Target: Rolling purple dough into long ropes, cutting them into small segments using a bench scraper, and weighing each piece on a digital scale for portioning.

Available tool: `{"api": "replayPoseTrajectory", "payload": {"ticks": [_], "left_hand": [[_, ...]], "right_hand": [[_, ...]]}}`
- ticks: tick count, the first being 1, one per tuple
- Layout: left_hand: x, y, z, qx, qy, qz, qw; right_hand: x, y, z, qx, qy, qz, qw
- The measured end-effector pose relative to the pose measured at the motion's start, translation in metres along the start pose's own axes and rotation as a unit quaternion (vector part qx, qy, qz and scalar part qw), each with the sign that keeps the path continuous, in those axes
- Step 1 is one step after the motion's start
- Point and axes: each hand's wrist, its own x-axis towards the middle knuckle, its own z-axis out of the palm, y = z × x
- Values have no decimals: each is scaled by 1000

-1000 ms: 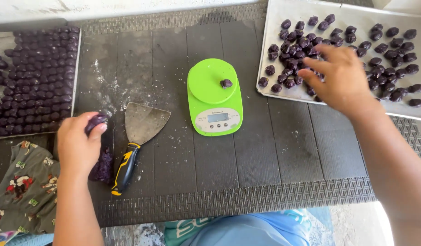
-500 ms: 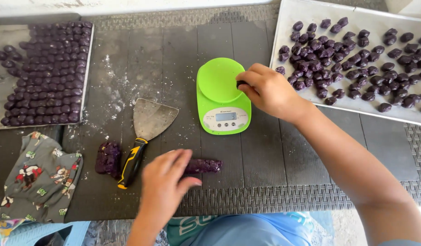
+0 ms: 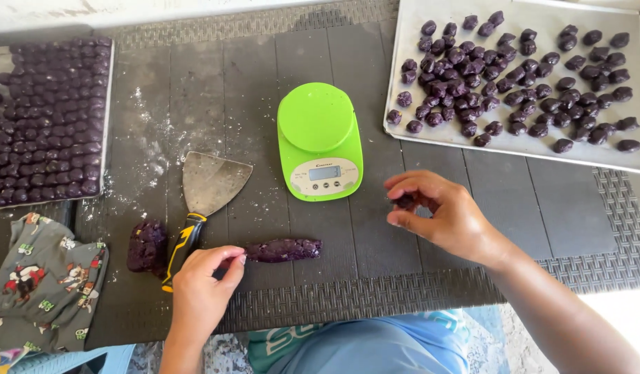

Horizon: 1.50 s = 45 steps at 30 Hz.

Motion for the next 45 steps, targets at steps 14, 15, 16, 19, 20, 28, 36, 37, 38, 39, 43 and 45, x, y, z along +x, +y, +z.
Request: {"api": "replayPoseTrajectory", "payload": {"ticks": [14,15,16,19,20,28,36,37,38,39,43,45], "left_hand": [[12,127,41,-234,-71,210,947],[13,128,38,-270,-134,150,942],[11,124,46,-272,-139,152,940],[12,117,68,-322,-76,98,938],[11,118,77,-428,-68,20,901],[46,177,85,-823,-214,-367,377],[14,153,171,-763,-432,-170,451],[18,150,149,-762,-431,-172,451],[22,148,127,-813,-371,-146,423],[30,147,107,-859,-311,-115,391],[13,151,144,-835,-366,-143,385],[7,152,161,-792,-445,-179,379]], "right_hand": [[-31,-15,60,223,-221,132,940],[-34,-14,59,246,-223,147,932],[-36,-10,57,246,-217,149,933],[-33,-4,51,258,-171,154,938],[-31,-5,49,261,-101,137,950],[-30,-17,86,-216,84,-155,960],[-42,-61,103,-260,-150,-305,904],[-43,-51,103,-258,-150,-305,904],[-43,-40,102,-313,-127,-316,887],[-41,-30,98,-371,-100,-326,864],[-33,-56,99,-346,-19,-284,894],[-52,-58,117,-485,-153,-321,799]]}}
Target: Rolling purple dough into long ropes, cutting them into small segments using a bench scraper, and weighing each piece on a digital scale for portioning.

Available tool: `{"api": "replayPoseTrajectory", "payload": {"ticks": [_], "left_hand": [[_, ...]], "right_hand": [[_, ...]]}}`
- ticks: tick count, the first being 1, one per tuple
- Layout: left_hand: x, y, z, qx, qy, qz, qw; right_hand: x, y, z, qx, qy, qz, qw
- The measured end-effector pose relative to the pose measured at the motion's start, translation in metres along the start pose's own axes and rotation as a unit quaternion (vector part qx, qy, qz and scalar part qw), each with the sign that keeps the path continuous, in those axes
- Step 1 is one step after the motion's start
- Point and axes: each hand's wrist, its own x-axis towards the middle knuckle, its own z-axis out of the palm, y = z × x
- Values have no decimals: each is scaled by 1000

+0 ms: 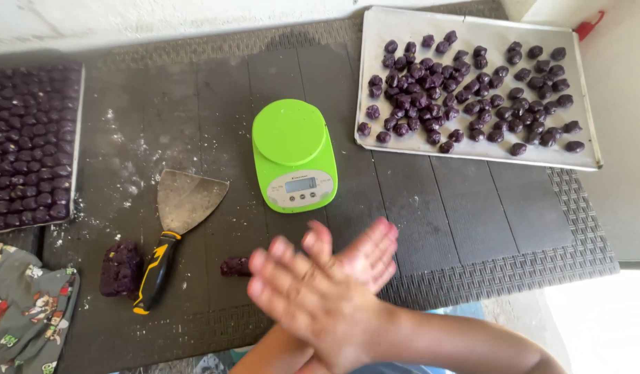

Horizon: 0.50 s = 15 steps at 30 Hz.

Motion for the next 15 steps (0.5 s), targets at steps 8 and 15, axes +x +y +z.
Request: {"api": "replayPoseTrajectory", "payload": {"ticks": [8,15], "left_hand": [[-93,67,55,-27,1,205,978],[-159,89,13,828,394,298,265]], "right_hand": [[-48,89,17,258,220,-24,940],[-115,234,29,-242,234,270,902]]}}
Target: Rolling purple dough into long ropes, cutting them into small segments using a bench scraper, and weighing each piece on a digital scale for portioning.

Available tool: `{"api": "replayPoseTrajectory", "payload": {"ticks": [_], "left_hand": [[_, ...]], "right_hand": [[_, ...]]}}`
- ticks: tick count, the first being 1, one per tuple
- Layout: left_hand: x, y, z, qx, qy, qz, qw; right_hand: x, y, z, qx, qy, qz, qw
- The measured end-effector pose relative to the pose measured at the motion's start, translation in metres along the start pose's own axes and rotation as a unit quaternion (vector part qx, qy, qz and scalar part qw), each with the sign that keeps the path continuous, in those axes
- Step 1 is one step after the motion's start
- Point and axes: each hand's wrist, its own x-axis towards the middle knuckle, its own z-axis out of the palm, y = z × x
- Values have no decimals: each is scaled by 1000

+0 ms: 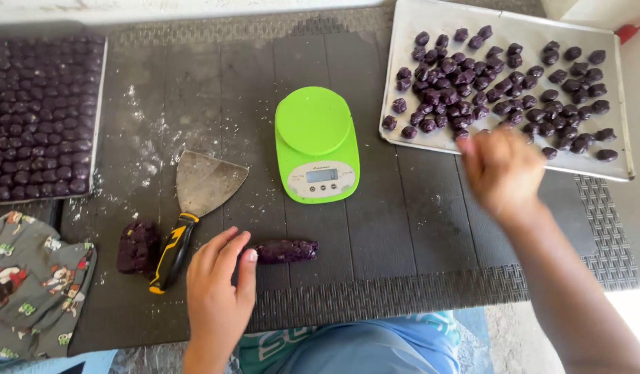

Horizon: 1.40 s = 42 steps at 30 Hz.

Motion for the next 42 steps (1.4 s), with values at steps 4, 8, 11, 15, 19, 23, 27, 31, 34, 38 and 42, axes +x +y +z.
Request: {"api": "replayPoseTrajectory", "payload": {"ticks": [4,8,11,15,19,23,27,31,34,38,42], "left_hand": [[-14,-20,15,-15,-71,10,997],[-9,-15,29,73,-145,89,983],[-5,-12,31,116,-140,115,977],[7,-3,29,67,-181,90,977],[22,43,30,-10,-81,78,994],[24,56,62,-95,57,80,991],[11,50,70,-233,-29,128,964],[9,75,70,-161,19,149,975],[13,83,66,-173,47,147,973],[24,55,41,-151,5,91,984],[22,-7,6,-23,123,42,991]], "right_hand": [[72,-50,-24,-43,-245,63,967],[52,-133,16,101,-126,-154,975],[58,-162,51,92,-176,-155,968],[91,-164,82,113,-155,-62,979],[109,-191,29,344,-134,-22,929],[106,-196,-25,695,-483,253,468],[58,-187,-26,702,-592,200,340],[-8,-192,-24,719,-601,294,187],[-11,-195,-45,800,-499,207,259],[-13,-173,-63,711,-512,272,398],[-38,-125,-56,365,-183,-23,913]]}}
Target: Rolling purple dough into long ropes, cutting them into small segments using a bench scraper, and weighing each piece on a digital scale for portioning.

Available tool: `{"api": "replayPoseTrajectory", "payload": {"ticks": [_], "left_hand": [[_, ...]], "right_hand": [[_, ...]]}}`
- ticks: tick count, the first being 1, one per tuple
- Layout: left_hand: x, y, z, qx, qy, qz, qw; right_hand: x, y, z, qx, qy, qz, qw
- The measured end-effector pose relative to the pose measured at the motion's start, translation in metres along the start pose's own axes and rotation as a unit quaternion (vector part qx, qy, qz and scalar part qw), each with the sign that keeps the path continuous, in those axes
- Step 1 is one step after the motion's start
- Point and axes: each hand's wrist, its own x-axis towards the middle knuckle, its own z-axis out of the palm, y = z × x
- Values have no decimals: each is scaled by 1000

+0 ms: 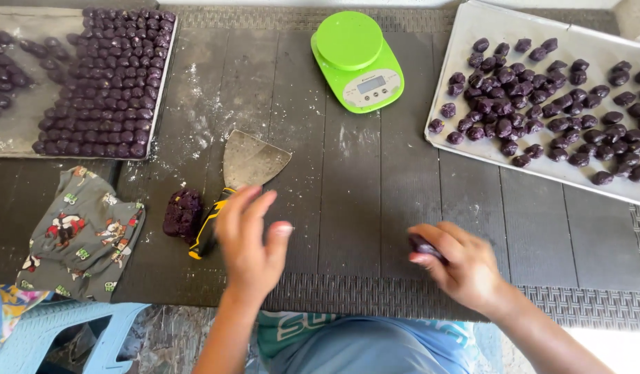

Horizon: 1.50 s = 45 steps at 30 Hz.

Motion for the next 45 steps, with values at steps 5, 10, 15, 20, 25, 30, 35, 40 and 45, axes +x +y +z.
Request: {"api": "replayPoseTrajectory", "payload": {"ticks": [5,10,15,20,25,30,35,40,45], "left_hand": [[-37,-40,-27,165,99,-12,981],[-46,-72,-40,257,56,-117,958],[-12,-101,-71,255,-201,-287,901],[30,-94,-86,122,-176,-441,872],[28,-99,-85,116,-162,-446,873],[28,-88,-82,84,-233,-498,831],[-8,-109,-75,39,-99,-414,904],[18,-103,-73,-56,137,-277,949],[103,18,-26,-123,-158,-179,963]], "right_hand": [[-35,15,16,-173,-28,-116,978],[29,-6,27,-202,-99,-101,969],[193,4,70,-199,-91,6,976],[248,26,55,-78,118,-49,989],[195,24,-33,71,136,12,988],[91,30,-82,40,138,52,988],[4,43,-81,130,120,141,974],[-1,39,-94,180,135,160,961],[38,16,-86,191,100,101,971]]}}
